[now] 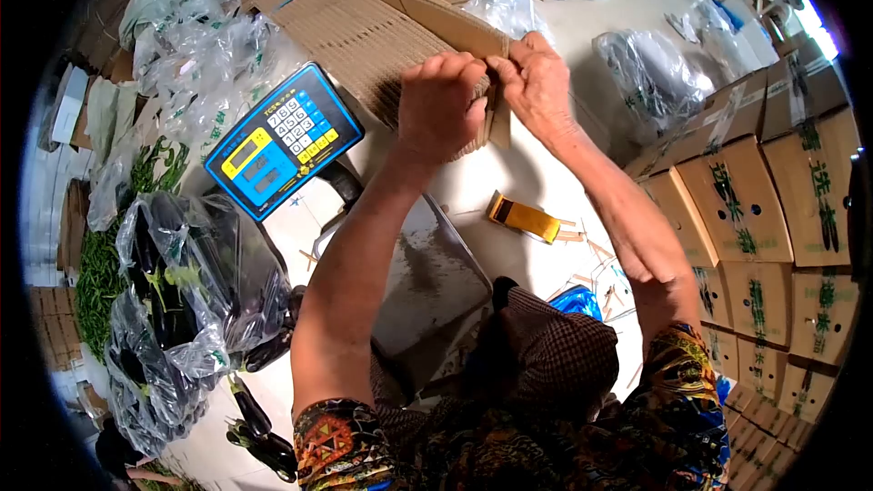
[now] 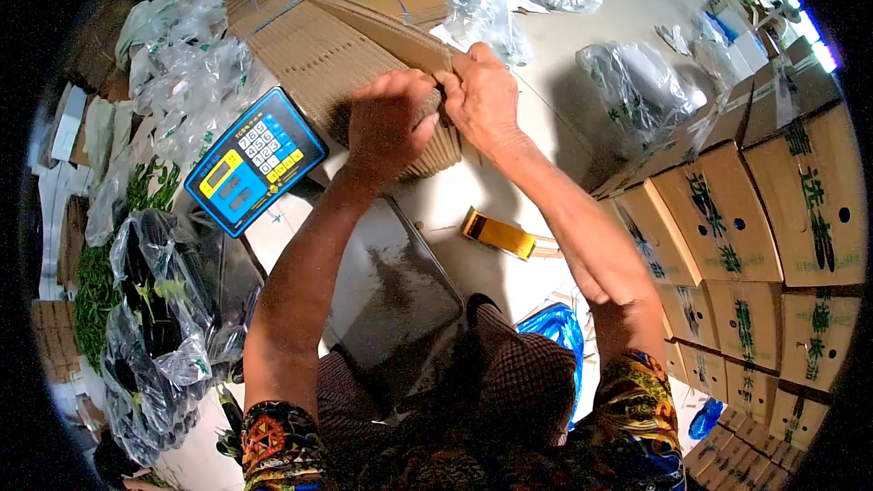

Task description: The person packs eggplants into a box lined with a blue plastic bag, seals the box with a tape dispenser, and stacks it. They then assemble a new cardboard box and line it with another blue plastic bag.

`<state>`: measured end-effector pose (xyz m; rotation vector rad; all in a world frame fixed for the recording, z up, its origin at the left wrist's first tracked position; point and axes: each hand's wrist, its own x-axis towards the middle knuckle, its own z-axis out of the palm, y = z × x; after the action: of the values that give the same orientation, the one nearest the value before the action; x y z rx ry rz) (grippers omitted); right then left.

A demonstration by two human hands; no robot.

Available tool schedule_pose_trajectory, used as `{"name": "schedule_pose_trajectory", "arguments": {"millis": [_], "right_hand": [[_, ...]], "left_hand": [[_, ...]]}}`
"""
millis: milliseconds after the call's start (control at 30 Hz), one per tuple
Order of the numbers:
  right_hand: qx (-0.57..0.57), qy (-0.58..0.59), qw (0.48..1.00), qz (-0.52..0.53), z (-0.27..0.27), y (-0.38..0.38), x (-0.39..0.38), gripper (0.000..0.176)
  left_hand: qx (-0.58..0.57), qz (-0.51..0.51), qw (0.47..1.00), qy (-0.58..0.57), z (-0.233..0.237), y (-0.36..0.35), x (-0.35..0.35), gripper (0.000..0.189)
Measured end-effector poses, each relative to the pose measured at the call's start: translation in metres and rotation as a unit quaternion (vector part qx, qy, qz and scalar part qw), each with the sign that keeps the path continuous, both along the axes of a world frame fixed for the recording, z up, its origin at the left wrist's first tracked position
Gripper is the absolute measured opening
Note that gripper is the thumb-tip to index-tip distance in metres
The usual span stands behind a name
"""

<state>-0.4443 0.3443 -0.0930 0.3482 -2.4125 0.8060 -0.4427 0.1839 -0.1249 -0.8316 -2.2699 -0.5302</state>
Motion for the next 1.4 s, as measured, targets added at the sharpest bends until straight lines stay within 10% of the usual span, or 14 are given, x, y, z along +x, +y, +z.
{"name": "schedule_pose_trajectory", "arguments": {"millis": [500,633,1167,1400], "right_hand": [[0.043,-0.206,0.978,0.004,-0.042,0.022,0.017,0.014],[0.041,-0.170,0.981,0.088,-0.051,0.040,0.013,0.010],[-0.045,0.007,0.991,0.126,-0.033,0.043,-0.040,0.014],[-0.121,-0.169,0.965,0.161,-0.005,0.053,-0.069,0.032]], "left_hand": [[0.212,0.035,0.964,-0.155,0.031,0.007,-0.003,0.047],[-0.028,0.012,0.993,0.117,0.070,0.018,-0.008,0.034],[-0.158,-0.116,0.978,-0.065,0.048,0.047,-0.015,0.010],[-0.206,-0.177,0.962,0.006,0.045,0.068,0.017,0.005]]}}
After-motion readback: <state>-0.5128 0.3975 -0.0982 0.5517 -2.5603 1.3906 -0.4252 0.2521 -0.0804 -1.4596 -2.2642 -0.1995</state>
